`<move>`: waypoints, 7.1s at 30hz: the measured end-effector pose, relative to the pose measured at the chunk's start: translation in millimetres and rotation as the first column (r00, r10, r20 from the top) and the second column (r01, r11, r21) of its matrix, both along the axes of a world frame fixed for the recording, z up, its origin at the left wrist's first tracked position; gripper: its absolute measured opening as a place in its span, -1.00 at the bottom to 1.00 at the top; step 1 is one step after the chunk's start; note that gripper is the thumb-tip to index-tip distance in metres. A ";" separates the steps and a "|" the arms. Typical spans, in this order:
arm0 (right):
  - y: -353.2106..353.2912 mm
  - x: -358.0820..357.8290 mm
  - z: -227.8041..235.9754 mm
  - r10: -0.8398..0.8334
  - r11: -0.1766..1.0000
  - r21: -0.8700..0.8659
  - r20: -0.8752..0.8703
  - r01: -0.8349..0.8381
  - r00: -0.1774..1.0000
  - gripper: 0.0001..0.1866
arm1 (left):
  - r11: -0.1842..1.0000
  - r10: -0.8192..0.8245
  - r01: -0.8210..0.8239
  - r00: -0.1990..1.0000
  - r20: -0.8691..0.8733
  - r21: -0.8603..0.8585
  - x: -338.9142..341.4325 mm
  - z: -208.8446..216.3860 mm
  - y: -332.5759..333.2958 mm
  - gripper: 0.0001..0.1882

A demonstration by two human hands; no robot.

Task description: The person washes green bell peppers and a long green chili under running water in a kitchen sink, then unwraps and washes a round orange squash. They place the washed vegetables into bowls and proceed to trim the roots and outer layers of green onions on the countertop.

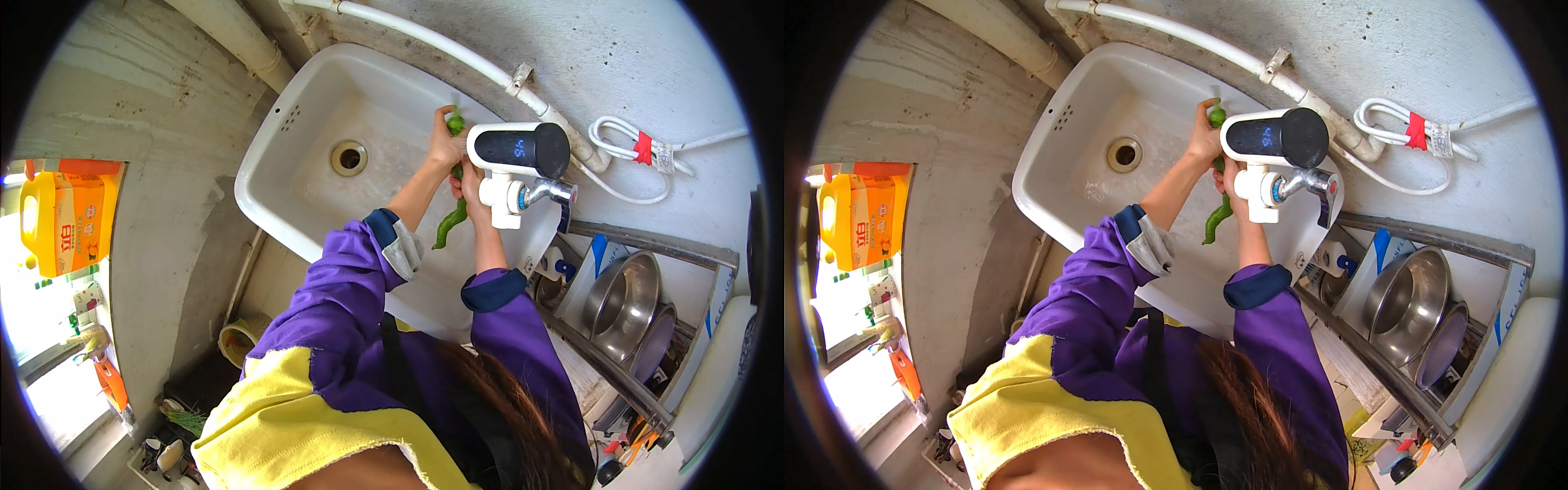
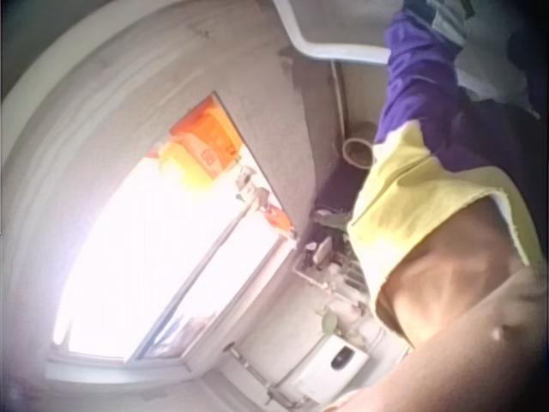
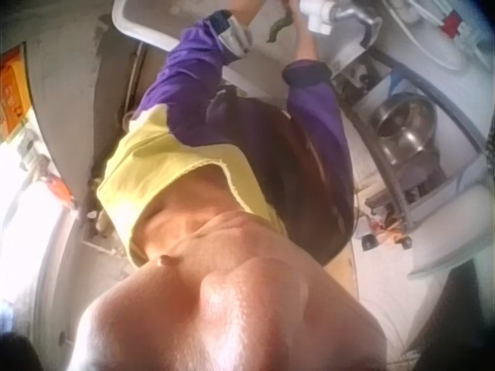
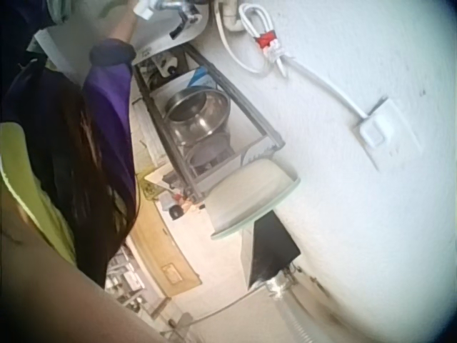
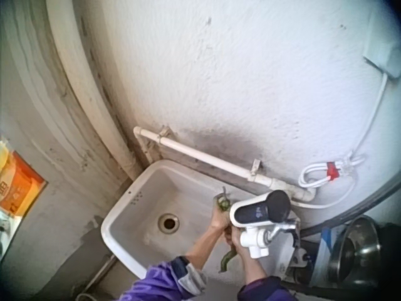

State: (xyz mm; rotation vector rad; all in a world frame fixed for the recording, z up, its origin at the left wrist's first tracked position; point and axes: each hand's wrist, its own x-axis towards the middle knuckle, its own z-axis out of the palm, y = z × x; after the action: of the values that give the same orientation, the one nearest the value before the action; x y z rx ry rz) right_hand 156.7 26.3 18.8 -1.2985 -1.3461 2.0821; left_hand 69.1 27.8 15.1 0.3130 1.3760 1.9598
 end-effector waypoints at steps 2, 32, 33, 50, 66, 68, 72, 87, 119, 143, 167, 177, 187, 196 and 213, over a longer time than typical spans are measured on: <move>0.5 2.3 4.3 0.083 0.995 0.063 -0.093 -0.077 0.992 -0.74 | 0.997 -0.073 0.071 0.989 -0.129 -0.015 -1.4 0.7 -2.2 -0.73; 21.2 -70.4 -7.9 0.372 0.902 0.240 -0.009 -0.359 0.928 -0.64 | 0.983 0.065 -0.159 0.781 0.620 0.096 -89.7 -34.0 -27.8 -0.89; 19.1 -68.1 -7.9 0.405 0.878 0.286 -0.014 -0.384 0.914 -0.64 | 0.983 0.073 -0.159 0.786 0.614 0.087 -97.5 -33.4 -28.5 -0.83; 27.2 -40.8 -37.5 0.292 0.956 0.091 -0.189 -0.280 0.937 -0.63 | 0.816 0.165 -0.528 0.603 0.780 0.236 -151.5 -30.0 -58.8 -0.67; -19.0 47.4 4.0 0.067 0.995 0.078 -0.139 -0.057 0.988 -0.72 | 0.996 -0.079 0.089 0.673 0.736 0.025 -14.5 -41.1 -1.0 -0.58; -24.3 58.9 9.0 0.082 0.984 0.166 -0.063 -0.071 0.995 -0.81 | 0.982 -0.166 0.182 0.733 0.659 0.045 -17.9 -46.2 -3.1 -0.63; -32.5 73.8 4.8 0.122 0.971 0.199 0.070 -0.133 0.990 -0.81 | 0.958 -0.040 0.184 0.845 0.534 -0.219 -33.1 -40.7 -6.8 -0.70; -1.8 -35.6 -29.2 0.252 0.920 0.351 -0.183 -0.176 0.950 -0.63 | 0.980 -0.174 0.193 0.747 0.642 0.041 -88.4 -11.0 -60.8 -0.81; -99.7 43.0 128.3 -0.448 0.580 0.757 -0.010 0.299 0.894 -0.75 | 0.964 -0.192 0.261 0.812 0.552 -0.048 -128.2 84.3 -187.4 -0.79; -178.5 7.9 74.8 -0.144 0.394 0.884 0.330 -0.252 0.933 -0.47 | 0.799 -0.526 0.588 0.786 0.325 -0.128 -67.4 61.8 -185.5 -0.81; -6.8 565.3 -300.0 -0.508 0.583 -0.308 0.585 0.752 0.632 -0.11 | 0.674 -0.290 0.017 0.926 0.243 0.739 218.3 95.2 -292.2 -0.71; 37.0 579.1 -361.1 -0.694 0.479 -0.360 0.403 0.800 0.597 -0.81 | 0.869 -0.492 0.371 0.719 0.491 0.328 398.8 -56.3 -303.0 -0.69; -62.7 619.1 -233.5 -0.598 0.719 -0.180 0.331 0.671 0.730 -0.95 | 0.868 -0.043 0.323 0.806 0.591 -0.378 503.9 -127.3 -203.3 -0.77; -123.6 609.0 -156.7 -0.484 0.820 -0.235 0.200 0.522 0.852 -0.69 | 0.846 -0.010 0.145 0.966 0.257 -0.512 503.6 -151.7 -220.9 -0.69; 22.5 606.7 -354.8 -0.787 0.529 -0.413 0.089 0.741 0.611 -0.40 | 0.932 0.106 0.020 0.940 0.325 -0.361 373.1 1.6 -391.8 -0.65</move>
State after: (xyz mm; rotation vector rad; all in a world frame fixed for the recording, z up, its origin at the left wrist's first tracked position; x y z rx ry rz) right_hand 763.4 48.8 -336.0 -1.5240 -0.1277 1.7433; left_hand 442.2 -364.0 16.7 -0.2241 1.4781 1.6526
